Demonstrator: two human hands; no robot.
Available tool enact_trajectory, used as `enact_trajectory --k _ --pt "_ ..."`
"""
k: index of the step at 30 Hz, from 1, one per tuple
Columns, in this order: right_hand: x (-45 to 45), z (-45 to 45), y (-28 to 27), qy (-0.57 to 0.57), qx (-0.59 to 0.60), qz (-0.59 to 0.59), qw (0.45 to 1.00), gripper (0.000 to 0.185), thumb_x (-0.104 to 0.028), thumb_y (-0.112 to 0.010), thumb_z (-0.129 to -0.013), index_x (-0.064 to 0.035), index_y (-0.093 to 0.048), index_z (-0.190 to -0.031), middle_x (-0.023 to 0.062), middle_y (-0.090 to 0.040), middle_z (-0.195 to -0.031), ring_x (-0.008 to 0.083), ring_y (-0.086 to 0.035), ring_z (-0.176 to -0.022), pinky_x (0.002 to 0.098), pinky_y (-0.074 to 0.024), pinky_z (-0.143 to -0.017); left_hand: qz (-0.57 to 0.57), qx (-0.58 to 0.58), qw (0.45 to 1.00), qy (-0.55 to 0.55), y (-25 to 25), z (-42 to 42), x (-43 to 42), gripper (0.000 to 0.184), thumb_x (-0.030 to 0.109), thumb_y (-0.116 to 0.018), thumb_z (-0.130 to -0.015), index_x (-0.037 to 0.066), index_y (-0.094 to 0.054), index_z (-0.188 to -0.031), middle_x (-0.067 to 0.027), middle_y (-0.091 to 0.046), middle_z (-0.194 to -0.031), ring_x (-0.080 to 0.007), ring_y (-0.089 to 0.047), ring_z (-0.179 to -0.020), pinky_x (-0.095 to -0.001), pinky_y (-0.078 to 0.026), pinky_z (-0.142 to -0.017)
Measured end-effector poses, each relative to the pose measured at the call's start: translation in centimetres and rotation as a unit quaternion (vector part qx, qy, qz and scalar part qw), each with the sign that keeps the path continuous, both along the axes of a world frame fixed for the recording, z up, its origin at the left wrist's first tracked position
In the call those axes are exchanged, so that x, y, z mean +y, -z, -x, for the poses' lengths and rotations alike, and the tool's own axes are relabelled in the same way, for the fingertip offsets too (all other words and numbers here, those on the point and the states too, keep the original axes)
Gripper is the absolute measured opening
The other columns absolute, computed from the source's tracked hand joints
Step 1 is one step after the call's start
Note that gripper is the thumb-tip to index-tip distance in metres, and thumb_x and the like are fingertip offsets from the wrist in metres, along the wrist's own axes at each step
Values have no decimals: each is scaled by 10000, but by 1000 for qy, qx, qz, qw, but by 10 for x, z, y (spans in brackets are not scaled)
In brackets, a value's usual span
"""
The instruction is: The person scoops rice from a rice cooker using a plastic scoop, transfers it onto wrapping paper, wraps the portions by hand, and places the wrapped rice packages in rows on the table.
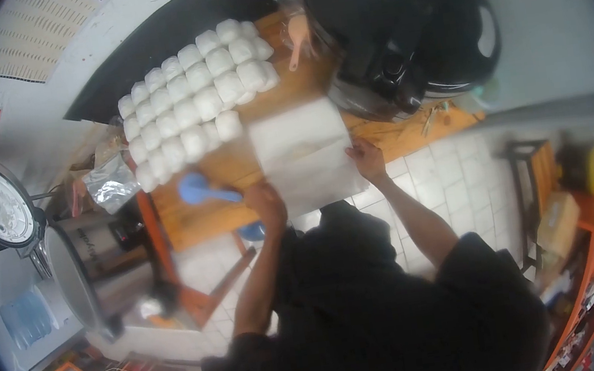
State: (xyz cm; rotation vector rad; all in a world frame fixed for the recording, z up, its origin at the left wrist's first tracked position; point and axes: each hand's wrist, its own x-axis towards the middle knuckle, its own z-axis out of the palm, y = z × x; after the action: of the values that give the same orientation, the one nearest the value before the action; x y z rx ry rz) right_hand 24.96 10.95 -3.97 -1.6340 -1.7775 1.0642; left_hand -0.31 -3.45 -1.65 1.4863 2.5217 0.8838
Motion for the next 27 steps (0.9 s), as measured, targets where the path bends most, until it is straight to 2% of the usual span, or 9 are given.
enact_trajectory --k 2,5,10,12,19,22,24,25,27 --pt "3 0 3 -5 -16 -8 1000 305 -261 -728 -892 -1 -642 -1026 174 -720 -857 276 -709 -792 360 -529 -708 129 5 933 335 -22 -9 0 383 84 -569 -876 40 -593 -1255 -115 -568 -1311 -263 -500 -1253 -463 -349 -1071" --pt "6 -2 4 -14 -35 3 999 314 -262 -722 -897 8 -635 -1030 165 -719 -855 259 -706 -792 352 -530 -714 60 54 921 382 -24 -33 16 536 56 -565 -837 45 -510 -1370 -86 -498 -1412 -256 -464 -1299 -454 -334 -1110" --pt "5 -22 14 -55 5 12 998 342 -235 -711 -906 14 -611 -1118 142 -722 -942 217 -696 -836 337 -534 -743 96 99 925 354 -6 -38 28 613 61 -554 -832 49 -439 -1434 -71 -441 -1463 -231 -415 -1348 -434 -331 -1114" --pt "0 -27 15 -126 62 86 986 388 -210 -663 -944 -3 -547 -1251 128 -696 -1076 190 -675 -925 330 -528 -790 98 89 929 346 -8 -36 29 604 63 -548 -836 50 -443 -1430 -63 -429 -1473 -227 -408 -1353 -431 -333 -1113" --pt "18 -10 14 -57 162 -21 985 453 -110 -653 -939 -25 -453 -1336 113 -659 -1012 211 -654 -960 333 -503 -851 124 82 928 342 -10 -36 30 590 67 -536 -860 56 -429 -1441 -58 -391 -1523 -228 -413 -1344 -439 -338 -1102" --pt "34 12 -5 -52 83 12 995 473 -116 -658 -928 -41 -445 -1343 174 -600 -1124 292 -618 -1053 360 -490 -899 138 73 927 342 -11 -37 34 592 77 -538 -867 54 -420 -1446 -57 -382 -1532 -238 -412 -1345 -443 -338 -1100" --pt "36 34 -33 -194 -56 -241 949 509 -123 -630 -935 -60 -413 -1391 236 -439 -1358 376 -514 -1210 394 -461 -986 142 64 927 342 -14 -37 36 593 82 -540 -870 52 -415 -1449 -57 -381 -1533 -244 -412 -1346 -446 -338 -1098" --pt "37 41 -43 -191 -56 -241 950 509 -123 -630 -935 -60 -413 -1391 236 -439 -1358 376 -514 -1210 394 -461 -986 140 67 928 339 -16 -37 37 593 84 -542 -870 52 -417 -1448 -57 -379 -1535 -249 -415 -1340 -445 -345 -1088" --pt "40 55 -59 -218 -105 -207 948 591 -49 -633 -894 -85 -395 -1434 245 -270 -1488 417 -408 -1302 415 -423 -1059 136 72 928 338 -19 -36 39 592 87 -543 -871 52 -418 -1448 -58 -377 -1537 -253 -417 -1335 -444 -351 -1078"
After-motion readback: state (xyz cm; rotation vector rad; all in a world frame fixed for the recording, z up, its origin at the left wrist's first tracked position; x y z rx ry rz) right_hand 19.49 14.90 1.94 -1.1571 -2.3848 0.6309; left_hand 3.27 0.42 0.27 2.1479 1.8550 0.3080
